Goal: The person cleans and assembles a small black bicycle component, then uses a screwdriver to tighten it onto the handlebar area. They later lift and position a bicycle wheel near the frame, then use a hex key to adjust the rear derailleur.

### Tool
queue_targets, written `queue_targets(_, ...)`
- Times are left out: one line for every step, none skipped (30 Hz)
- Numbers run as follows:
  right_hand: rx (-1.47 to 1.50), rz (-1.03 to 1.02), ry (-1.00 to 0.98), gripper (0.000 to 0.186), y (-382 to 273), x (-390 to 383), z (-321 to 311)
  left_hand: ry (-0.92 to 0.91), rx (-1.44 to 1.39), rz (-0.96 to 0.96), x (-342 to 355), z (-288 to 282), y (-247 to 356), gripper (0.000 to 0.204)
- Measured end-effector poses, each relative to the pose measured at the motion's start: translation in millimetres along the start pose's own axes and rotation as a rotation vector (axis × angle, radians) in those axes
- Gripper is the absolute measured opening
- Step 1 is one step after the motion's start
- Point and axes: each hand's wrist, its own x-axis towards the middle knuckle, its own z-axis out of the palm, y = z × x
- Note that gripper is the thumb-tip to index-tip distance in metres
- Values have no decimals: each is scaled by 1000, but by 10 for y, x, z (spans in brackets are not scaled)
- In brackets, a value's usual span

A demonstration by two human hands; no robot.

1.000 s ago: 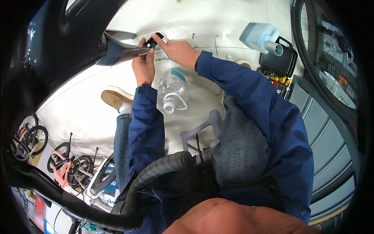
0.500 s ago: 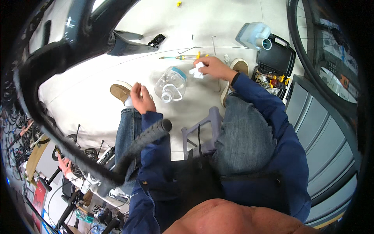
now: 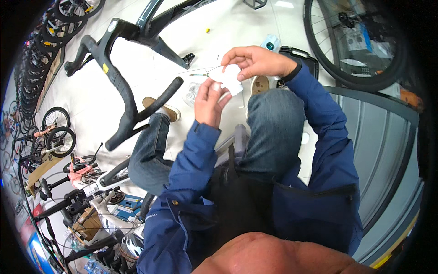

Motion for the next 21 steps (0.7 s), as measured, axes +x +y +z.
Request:
queue_targets(-27, 4, -29, 50, -209, -31, 48, -54, -59, 23, -61, 62, 102, 45)
queue_targets(-54, 9, -58, 50, -396, -50, 98, -117, -124, 55, -133, 96, 177, 43)
queue_targets(-204, -66, -11, 47, -550, -54, 155, -151, -127, 106, -246, 88, 223, 39)
queue_targets(-213, -39, 48, 43, -697, -127, 195, -149, -88, 66, -380, 33, 266, 35)
queue_targets(-333, -23, 142, 43, -804, -157, 254, -175, 0, -11, -537, -58, 311, 35)
queue_targets(-438, -120, 210, 44, -893, -178, 296, -233, 79, -68, -694, -158, 339, 34)
queue_targets(-421, -183, 304, 41, -950, -218, 354, -219, 116, -121, -840, -243, 326, 33)
queue_targets(-354, -93, 318, 35, -1022, -238, 346, -221, 171, -127, -941, -332, 321, 33)
queue_targets(-369, -151, 389, 29, -1044, -261, 390, -217, 226, -142, -1059, -436, 323, 34)
queue_targets(-382, -207, 461, 26, -1052, -284, 422, -212, 282, -160, -1159, -538, 340, 35)
queue_targets(-224, -139, 499, 12, -1084, -309, 396, -177, 317, -180, -1194, -610, 380, 34)
queue_targets(-331, -53, 529, 12, -1090, -349, 383, -180, 336, -158, -1222, -668, 427, 33)
queue_targets(-351, -6, 550, 13, -1085, -393, 351, -233, 346, -104, -1225, -698, 478, 33)
queue_targets(-370, 45, 571, 15, -1061, -452, 314, -252, 372, -73, -1218, -716, 540, 32)
queue_targets(-590, 30, 481, 27, -1027, -494, 248, -289, 435, -47, -1203, -714, 613, 33)
queue_targets(-645, 51, 456, 28, -953, -530, 188, -316, 517, -27, -1167, -700, 708, 34)
queue_targets(-698, 66, 426, 30, -850, -537, 112, -338, 573, -9, -1129, -683, 805, 35)
queue_targets(-739, 2, 369, 31, -714, -527, 28, -365, 625, 12, -1099, -667, 912, 36)
queue_targets(-686, 50, 330, 31, -525, -508, -51, -406, 701, 59, -1080, -659, 1017, 36)
queue_targets(-657, 198, 294, 34, -304, -475, -145, -432, 775, 82, -1085, -671, 1121, 37)
queue_targets(-626, 320, 255, 30, -38, -451, -225, -449, 763, 90, -1100, -687, 1206, 37)
